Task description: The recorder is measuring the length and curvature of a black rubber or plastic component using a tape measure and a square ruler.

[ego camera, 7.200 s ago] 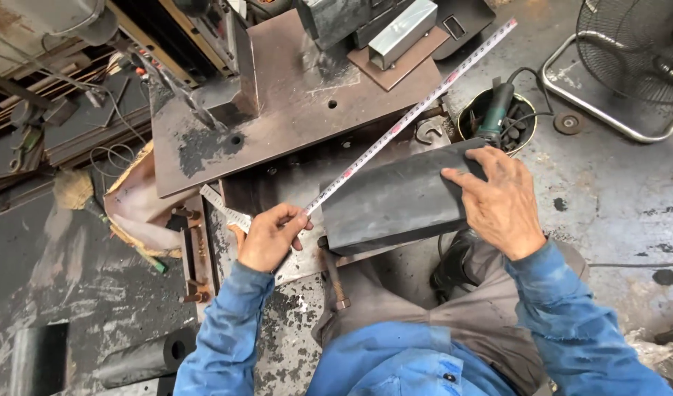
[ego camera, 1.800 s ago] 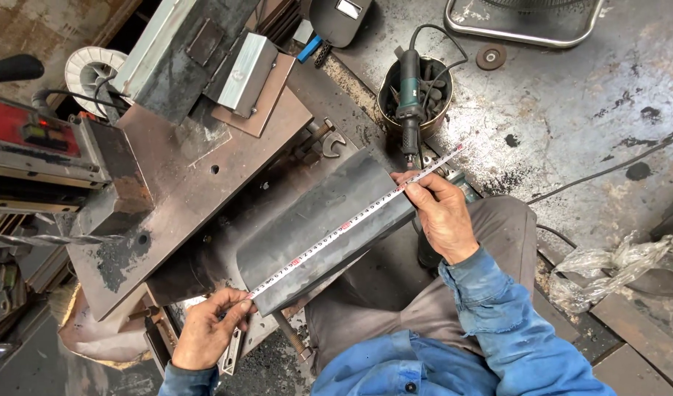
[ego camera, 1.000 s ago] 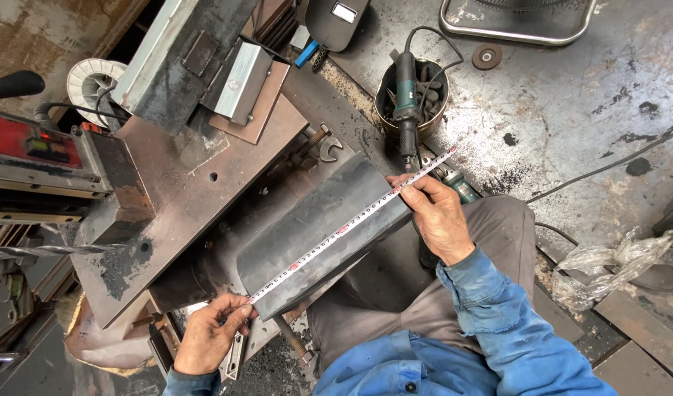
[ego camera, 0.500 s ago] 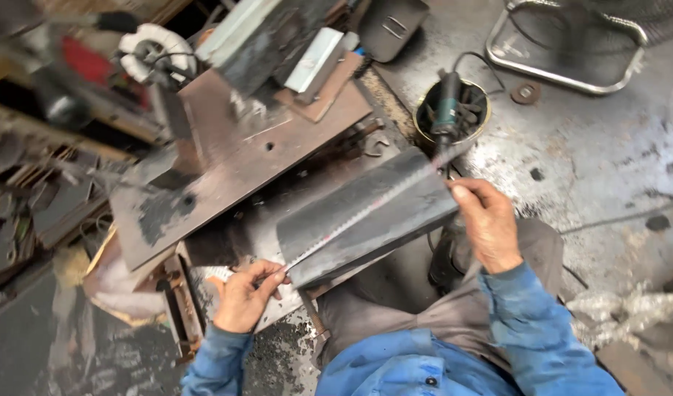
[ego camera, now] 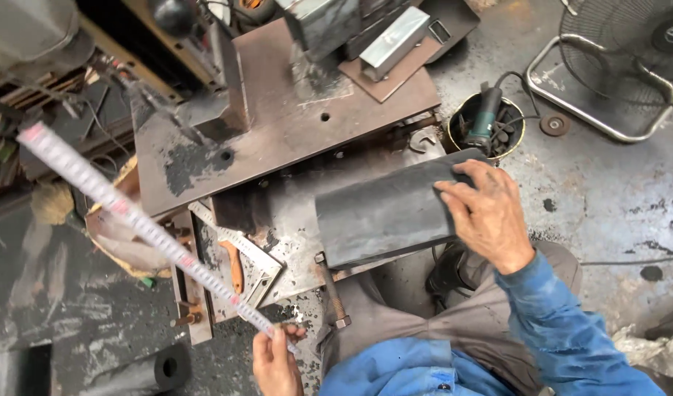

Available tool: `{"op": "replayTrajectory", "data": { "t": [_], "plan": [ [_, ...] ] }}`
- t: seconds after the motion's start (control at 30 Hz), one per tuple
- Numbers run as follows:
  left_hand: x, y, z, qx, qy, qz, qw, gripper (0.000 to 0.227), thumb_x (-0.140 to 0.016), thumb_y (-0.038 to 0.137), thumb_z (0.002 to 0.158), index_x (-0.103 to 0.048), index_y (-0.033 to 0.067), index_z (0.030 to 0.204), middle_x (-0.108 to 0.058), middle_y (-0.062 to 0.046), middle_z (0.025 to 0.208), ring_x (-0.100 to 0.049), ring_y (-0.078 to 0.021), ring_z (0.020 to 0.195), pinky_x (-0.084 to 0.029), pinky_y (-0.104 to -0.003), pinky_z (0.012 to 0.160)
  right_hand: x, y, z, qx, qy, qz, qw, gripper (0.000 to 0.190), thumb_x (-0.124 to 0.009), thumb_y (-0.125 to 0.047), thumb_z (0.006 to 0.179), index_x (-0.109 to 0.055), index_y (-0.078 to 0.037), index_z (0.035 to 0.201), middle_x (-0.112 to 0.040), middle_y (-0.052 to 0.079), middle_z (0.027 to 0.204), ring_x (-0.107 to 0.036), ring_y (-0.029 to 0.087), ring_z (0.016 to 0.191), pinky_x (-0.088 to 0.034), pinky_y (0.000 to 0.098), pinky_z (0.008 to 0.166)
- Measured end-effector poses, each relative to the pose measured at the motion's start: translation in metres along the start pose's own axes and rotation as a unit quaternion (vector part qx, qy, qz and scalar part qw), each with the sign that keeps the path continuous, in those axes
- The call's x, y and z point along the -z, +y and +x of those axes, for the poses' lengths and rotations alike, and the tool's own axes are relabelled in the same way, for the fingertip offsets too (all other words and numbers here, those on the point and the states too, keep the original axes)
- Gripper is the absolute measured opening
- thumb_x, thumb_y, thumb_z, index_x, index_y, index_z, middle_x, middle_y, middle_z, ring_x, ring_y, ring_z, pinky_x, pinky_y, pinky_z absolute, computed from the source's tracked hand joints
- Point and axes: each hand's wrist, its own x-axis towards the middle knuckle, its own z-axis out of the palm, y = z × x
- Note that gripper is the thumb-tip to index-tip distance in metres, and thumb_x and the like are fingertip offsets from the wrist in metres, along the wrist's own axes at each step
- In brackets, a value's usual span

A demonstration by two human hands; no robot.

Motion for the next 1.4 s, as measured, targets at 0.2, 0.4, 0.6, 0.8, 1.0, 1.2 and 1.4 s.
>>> {"op": "replayTrajectory", "data": {
  "t": [0.2,0.4,0.6,0.8,1.0,1.2,1.4],
  "plan": [
    [0.012,-0.006,-0.011,-0.010,0.112,-0.042,0.993,0.016,-0.049,0.011,0.107,-0.052,0.0011,0.120,-0.065,-0.018,0.097,-0.068,-0.0295,0.082,-0.058,-0.047,0.077,-0.009,0.022,0.000,-0.046,-0.034,0.036,0.998,0.019,-0.074,-0.016,0.094,-0.077,-0.011,0.112,-0.068,0.009,0.123,-0.063,0.033,0.112,-0.051,0.0447,0.098],
    [-0.014,0.024,0.000,0.031,0.151,-0.011,0.988,0.021,-0.050,0.018,0.106,-0.050,0.0036,0.122,-0.066,-0.016,0.094,-0.070,-0.0294,0.082,-0.055,-0.044,0.072,-0.010,0.035,0.028,-0.052,-0.122,-0.033,0.991,0.031,-0.081,-0.039,0.083,-0.081,-0.016,0.104,-0.065,0.011,0.108,-0.056,0.036,0.104,-0.049,0.0483,0.087],
    [-0.033,0.020,0.011,0.035,0.114,-0.032,0.992,0.024,-0.055,0.021,0.104,-0.053,0.0029,0.119,-0.066,-0.015,0.094,-0.070,-0.0279,0.081,-0.060,-0.043,0.074,-0.024,0.054,0.031,-0.068,-0.146,-0.022,0.987,0.030,-0.080,-0.044,0.085,-0.083,-0.021,0.104,-0.063,0.011,0.103,-0.053,0.037,0.102,-0.047,0.0486,0.085],
    [-0.042,0.022,0.005,0.055,0.136,-0.041,0.988,0.023,-0.055,0.024,0.102,-0.056,0.0027,0.111,-0.068,-0.014,0.090,-0.073,-0.0273,0.077,-0.061,-0.041,0.071,-0.025,0.040,0.024,-0.146,-0.155,0.079,0.974,0.028,-0.078,-0.037,0.096,-0.079,-0.012,0.109,-0.059,0.010,0.086,-0.053,0.029,0.075,-0.039,0.0451,0.066],
    [-0.035,0.012,0.009,0.068,0.141,-0.080,0.984,0.020,-0.056,0.023,0.102,-0.056,0.0041,0.110,-0.068,-0.012,0.087,-0.072,-0.0229,0.073,-0.060,-0.037,0.066,-0.141,0.210,-0.059,-0.088,-0.111,0.157,0.977,0.022,-0.066,-0.022,0.121,-0.068,-0.001,0.116,-0.065,0.010,0.095,-0.064,0.022,0.087,-0.053,0.0337,0.080],
    [-0.037,0.025,0.015,0.106,0.120,-0.030,0.987,0.019,-0.057,0.024,0.102,-0.057,0.0073,0.111,-0.069,-0.008,0.087,-0.071,-0.0173,0.069,-0.055,-0.030,0.059,-0.216,0.268,-0.058,-0.107,-0.131,0.226,0.959,0.021,-0.063,-0.019,0.122,-0.064,0.002,0.118,-0.068,0.013,0.100,-0.067,0.023,0.089,-0.055,0.0341,0.082],
    [-0.035,0.035,0.021,0.083,0.136,0.011,0.987,0.020,-0.056,0.026,0.103,-0.057,0.0078,0.111,-0.066,-0.004,0.082,-0.062,-0.0144,0.057,-0.045,-0.028,0.047,-0.210,0.250,-0.049,-0.077,-0.105,0.213,0.968,0.020,-0.066,-0.018,0.119,-0.066,0.002,0.117,-0.069,0.014,0.102,-0.068,0.024,0.092,-0.055,0.0356,0.086]
  ]
}}
